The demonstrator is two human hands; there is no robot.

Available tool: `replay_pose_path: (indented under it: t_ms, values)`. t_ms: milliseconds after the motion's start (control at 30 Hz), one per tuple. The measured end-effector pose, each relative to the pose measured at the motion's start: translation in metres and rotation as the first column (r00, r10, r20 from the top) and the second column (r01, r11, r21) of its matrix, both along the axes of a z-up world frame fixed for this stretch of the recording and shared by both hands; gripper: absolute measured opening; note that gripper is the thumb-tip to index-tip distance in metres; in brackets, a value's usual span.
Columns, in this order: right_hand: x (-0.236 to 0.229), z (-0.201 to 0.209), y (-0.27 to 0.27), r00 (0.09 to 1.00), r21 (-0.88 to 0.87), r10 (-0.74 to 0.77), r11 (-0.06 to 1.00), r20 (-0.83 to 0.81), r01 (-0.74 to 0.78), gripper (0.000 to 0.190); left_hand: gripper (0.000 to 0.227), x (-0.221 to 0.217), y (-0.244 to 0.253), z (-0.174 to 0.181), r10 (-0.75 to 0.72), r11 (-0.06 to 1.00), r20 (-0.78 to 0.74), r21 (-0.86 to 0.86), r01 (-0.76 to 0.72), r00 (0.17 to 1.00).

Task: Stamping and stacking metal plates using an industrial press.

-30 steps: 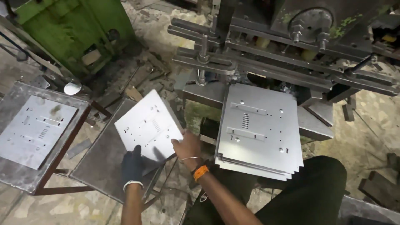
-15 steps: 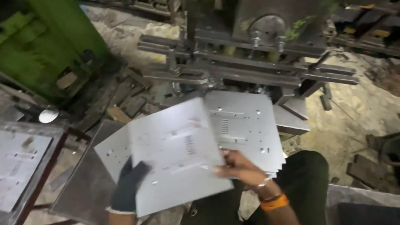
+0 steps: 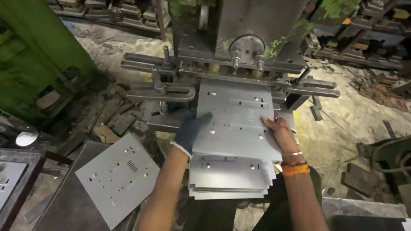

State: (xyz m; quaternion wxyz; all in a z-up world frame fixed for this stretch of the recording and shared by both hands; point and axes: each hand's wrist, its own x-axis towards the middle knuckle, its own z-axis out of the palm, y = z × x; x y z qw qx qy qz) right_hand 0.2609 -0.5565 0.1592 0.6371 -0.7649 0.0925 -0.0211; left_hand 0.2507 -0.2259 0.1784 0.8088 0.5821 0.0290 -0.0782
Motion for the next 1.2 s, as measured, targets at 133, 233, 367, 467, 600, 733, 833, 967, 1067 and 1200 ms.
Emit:
replay_pose_path:
  t_ms: [133, 233, 367, 467, 600, 733, 833, 967, 1067, 1200]
  values:
    - [0.023, -0.003, -0.003, 0.996, -0.076, 0.064, 0.995, 0.059, -0.060, 0.044, 0.034, 0.038, -0.001, -0.035, 0.040, 0.993, 0.101, -0.113, -0.029, 0.994]
    - [0.019, 0.005, 0.011, 0.999, -0.028, 0.034, 0.999, 0.022, -0.034, 0.028, 0.033, 0.039, 0.004, -0.041, 0.075, 0.997, 0.082, 0.002, -0.076, 0.994]
    - [0.021, 0.003, 0.015, 0.998, -0.075, 0.043, 0.996, 0.034, -0.040, 0.038, 0.029, 0.048, 0.010, -0.051, 0.068, 0.996, 0.011, -0.066, -0.067, 0.998]
    - [0.029, -0.012, 0.008, 0.997, -0.036, 0.063, 0.997, 0.041, -0.061, 0.038, 0.026, 0.049, 0.008, -0.054, 0.119, 0.992, 0.078, -0.049, -0.115, 0.990]
    - [0.038, -0.038, 0.000, 0.993, -0.084, 0.040, 0.996, 0.110, -0.031, 0.053, 0.026, 0.037, 0.008, -0.033, 0.126, 0.987, -0.002, -0.096, -0.125, 0.992]
    - [0.003, 0.036, 0.042, 0.980, 0.027, 0.077, 0.996, 0.183, -0.083, 0.027, 0.029, 0.037, 0.007, -0.048, 0.122, 0.984, 0.077, -0.143, -0.110, 0.990]
    - [0.003, 0.048, 0.031, 0.758, -0.540, 0.352, 0.841, 0.549, 0.000, 0.039, 0.039, 0.020, 0.004, -0.054, -0.029, 0.931, -0.245, -0.359, -0.063, 0.969]
    - [0.000, 0.096, 0.060, 0.927, -0.593, 0.348, 0.720, -0.141, -0.360, 0.059, 0.038, -0.046, 0.010, -0.059, -0.020, 0.954, 0.180, -0.290, 0.072, 0.984]
    - [0.002, 0.083, 0.099, 0.770, -0.560, 0.632, 0.610, -0.083, -0.560, 0.071, 0.053, -0.092, 0.016, -0.006, -0.095, 0.839, 0.106, -0.526, 0.137, 0.990]
    - [-0.044, 0.099, 0.155, 0.764, -0.890, 0.640, 0.297, -0.082, -0.345, 0.119, 0.058, -0.114, 0.025, 0.015, -0.294, 0.767, -0.058, -0.610, 0.199, 0.954]
